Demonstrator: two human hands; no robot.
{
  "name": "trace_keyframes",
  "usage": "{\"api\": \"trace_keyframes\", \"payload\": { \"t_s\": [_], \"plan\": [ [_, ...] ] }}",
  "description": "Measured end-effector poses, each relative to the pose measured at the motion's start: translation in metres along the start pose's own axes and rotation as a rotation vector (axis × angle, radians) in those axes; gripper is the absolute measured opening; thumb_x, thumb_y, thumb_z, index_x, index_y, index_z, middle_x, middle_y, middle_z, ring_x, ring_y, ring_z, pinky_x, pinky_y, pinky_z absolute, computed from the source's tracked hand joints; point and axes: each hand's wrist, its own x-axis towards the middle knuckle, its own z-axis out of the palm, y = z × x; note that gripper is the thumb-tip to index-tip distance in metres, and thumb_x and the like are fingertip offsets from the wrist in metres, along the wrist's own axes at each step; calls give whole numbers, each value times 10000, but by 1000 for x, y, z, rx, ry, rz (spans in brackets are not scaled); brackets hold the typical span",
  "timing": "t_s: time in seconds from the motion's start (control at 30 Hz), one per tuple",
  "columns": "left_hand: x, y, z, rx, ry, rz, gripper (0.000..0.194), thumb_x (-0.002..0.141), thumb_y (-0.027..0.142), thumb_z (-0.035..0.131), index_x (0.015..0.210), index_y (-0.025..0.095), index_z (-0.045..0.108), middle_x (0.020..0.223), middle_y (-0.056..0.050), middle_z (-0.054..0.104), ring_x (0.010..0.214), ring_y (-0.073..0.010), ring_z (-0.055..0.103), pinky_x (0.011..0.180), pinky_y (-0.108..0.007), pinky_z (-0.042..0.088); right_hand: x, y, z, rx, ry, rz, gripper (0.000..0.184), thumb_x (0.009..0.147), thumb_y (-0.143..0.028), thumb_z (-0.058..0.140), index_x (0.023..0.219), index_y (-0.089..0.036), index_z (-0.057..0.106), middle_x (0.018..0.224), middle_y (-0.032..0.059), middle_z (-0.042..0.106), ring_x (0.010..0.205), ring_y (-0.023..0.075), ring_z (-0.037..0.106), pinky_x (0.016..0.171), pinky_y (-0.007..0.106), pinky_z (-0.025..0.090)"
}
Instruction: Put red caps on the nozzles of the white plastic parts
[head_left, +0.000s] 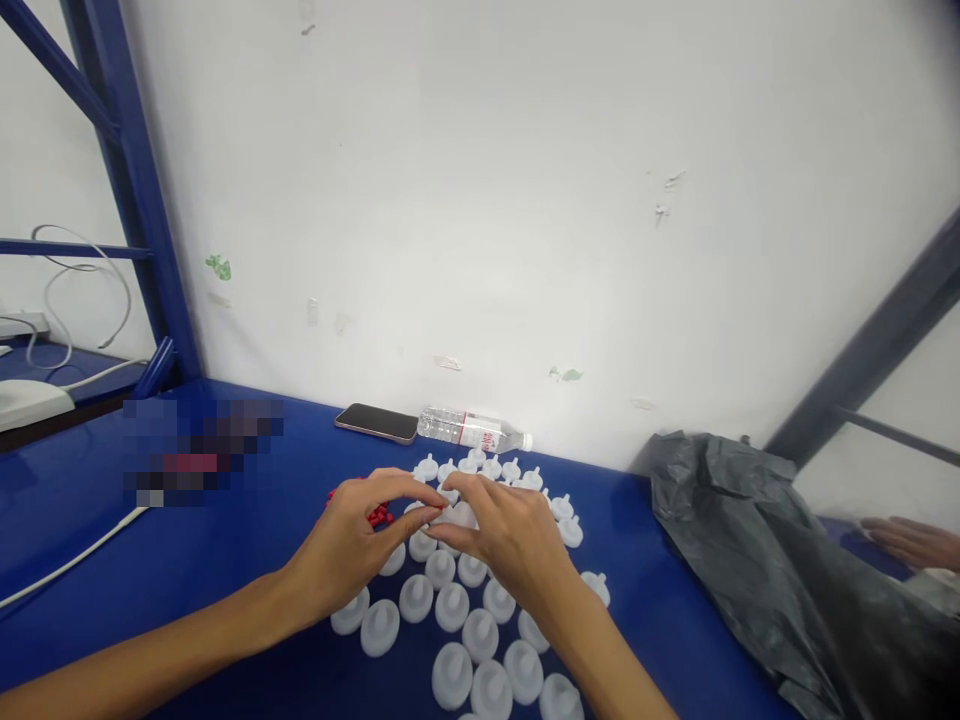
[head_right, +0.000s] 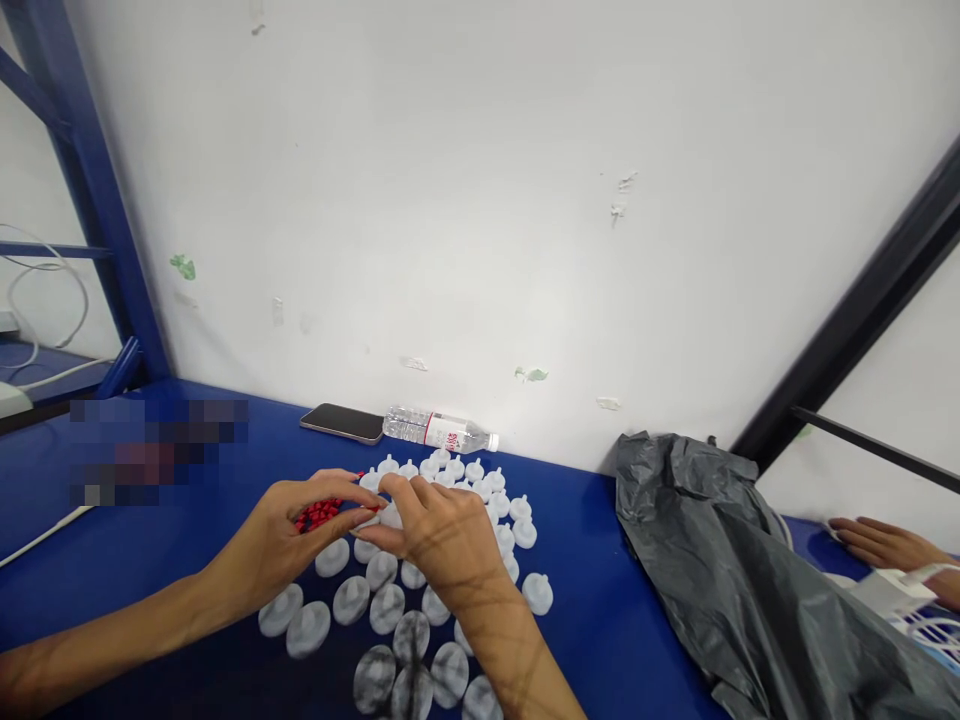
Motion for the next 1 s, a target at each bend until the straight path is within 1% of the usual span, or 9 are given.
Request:
{"api": "trace_keyframes", "payload": {
  "t_s": [0.2,0.33,0.47,0.57,0.63,0.8,0.9,0.97,1.0],
  "plan": [
    [-1,-2,1,-26,-11,6,164,777,549,664,800,430,776,738,122,836,773,-153,731,673,-242,559,1,-1,-1,-8,31,-8,409,931,-580,419,974,-202,568,719,-19,688,559,111,645,459,242,366],
    [0,4,1,-48,23,21,166,772,542,671,781,418,782,696,110,831,766,-161,726,667,-247,563,0,-2,-2,54,28,-5,363,931,-542,448,1002,-201,548,752,-10,682,590,126,655,478,244,434],
    [3,8,-3,-89,90,-14,183,761,533,679,779,391,792,676,90,809,649,-144,715,590,-237,562,0,-4,-3,203,-13,18,384,908,-509,511,1123,-191,517,941,49,682,775,165,684,628,265,555],
    [5,7,-5,-134,99,-54,179,746,506,699,779,364,803,703,70,811,623,-148,723,586,-250,575,1,-4,-2,250,-26,20,309,944,-333,530,1210,-181,495,1085,88,661,973,179,659,798,284,567],
    [6,5,-6,-199,62,-79,158,745,468,714,783,348,809,739,54,829,667,-165,742,618,-264,589,1,-4,-1,231,8,14,275,948,-243,528,1217,-189,508,1117,81,665,1016,174,643,862,294,548],
    [9,2,-6,-482,-75,-206,149,710,388,772,823,294,797,875,10,842,826,-206,753,705,-306,601,1,-1,-3,155,154,-26,261,903,-246,620,1157,-210,571,1098,37,715,1022,185,631,899,351,493],
    [13,1,-9,-666,-149,-322,406,642,337,831,1035,315,727,1094,-20,795,1014,-242,709,763,-336,600,2,-5,-6,86,253,-35,202,877,-254,665,1068,-233,604,1081,-18,733,992,174,630,955,382,432],
    [15,5,-13,-763,-255,-401,583,638,315,832,1186,361,637,1277,-26,716,1181,-268,629,854,-384,581,3,-9,-7,69,295,-35,175,867,-272,682,1023,-244,609,1053,-48,742,971,163,634,992,388,395],
    [16,8,-15,-809,-325,-431,623,643,318,823,1224,377,607,1324,-21,688,1235,-277,591,900,-412,562,4,-11,-7,69,304,-40,178,863,-276,689,1019,-248,609,1041,-55,746,971,158,636,1002,382,386]
  ]
}}
